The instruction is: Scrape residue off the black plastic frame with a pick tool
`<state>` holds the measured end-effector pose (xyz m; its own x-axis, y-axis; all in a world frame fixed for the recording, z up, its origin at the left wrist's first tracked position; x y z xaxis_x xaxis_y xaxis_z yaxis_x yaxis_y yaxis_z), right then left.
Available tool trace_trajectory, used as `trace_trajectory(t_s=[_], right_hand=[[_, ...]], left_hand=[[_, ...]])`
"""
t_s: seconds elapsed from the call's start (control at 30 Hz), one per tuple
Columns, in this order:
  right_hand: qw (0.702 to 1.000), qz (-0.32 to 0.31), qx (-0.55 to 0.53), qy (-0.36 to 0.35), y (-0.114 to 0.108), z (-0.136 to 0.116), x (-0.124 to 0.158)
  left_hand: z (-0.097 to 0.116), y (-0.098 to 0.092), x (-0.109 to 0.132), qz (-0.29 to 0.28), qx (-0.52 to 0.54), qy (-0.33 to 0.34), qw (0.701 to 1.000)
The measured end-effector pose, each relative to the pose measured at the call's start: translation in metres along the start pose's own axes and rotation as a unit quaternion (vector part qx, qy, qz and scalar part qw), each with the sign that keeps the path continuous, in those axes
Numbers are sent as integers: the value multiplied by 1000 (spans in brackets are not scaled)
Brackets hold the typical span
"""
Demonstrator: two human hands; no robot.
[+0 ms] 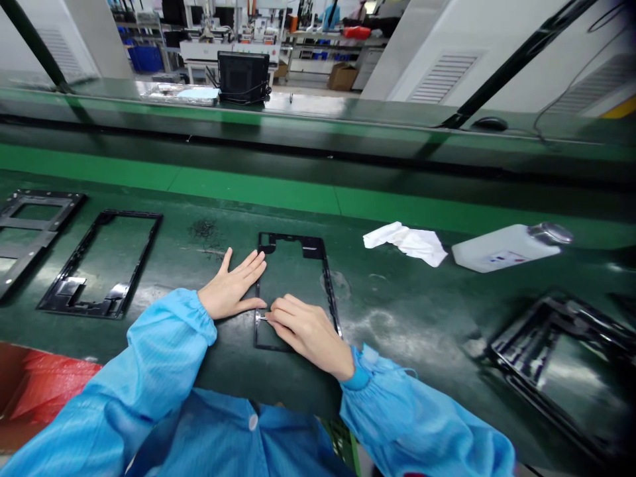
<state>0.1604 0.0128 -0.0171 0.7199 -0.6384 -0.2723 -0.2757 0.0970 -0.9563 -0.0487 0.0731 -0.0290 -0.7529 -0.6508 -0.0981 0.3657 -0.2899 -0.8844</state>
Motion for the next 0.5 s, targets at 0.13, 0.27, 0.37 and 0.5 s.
trace_trajectory(t_s=[0.13,0.27,0.37,0.5], right_hand=[[1000,-9,-1,-17,1,0,1],[998,-24,-30,-41,3,3,3],[999,-11,-35,-23,4,4,4],[1000,-7,-8,-7,5,3,3]], left_hand=[[0,0,0,-2,-1,-2,1000],[0,1,-1,-8,-6,-3,1000],[0,1,-1,-10,-5,-5,1000],[-1,2,-2,-10,-4,-6,1000]])
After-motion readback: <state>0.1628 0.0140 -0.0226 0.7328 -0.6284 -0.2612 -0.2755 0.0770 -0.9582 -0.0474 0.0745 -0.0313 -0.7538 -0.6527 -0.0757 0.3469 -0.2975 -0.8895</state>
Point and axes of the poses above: each hand's wrist, its own x-axis away from the middle knuckle, its own y-axis out of the palm, z = x × y, the point moved 1 cm from there along -x, towards the middle knuckle, and after that the axes turned 14 degrees about x, right-handed, at the moved point
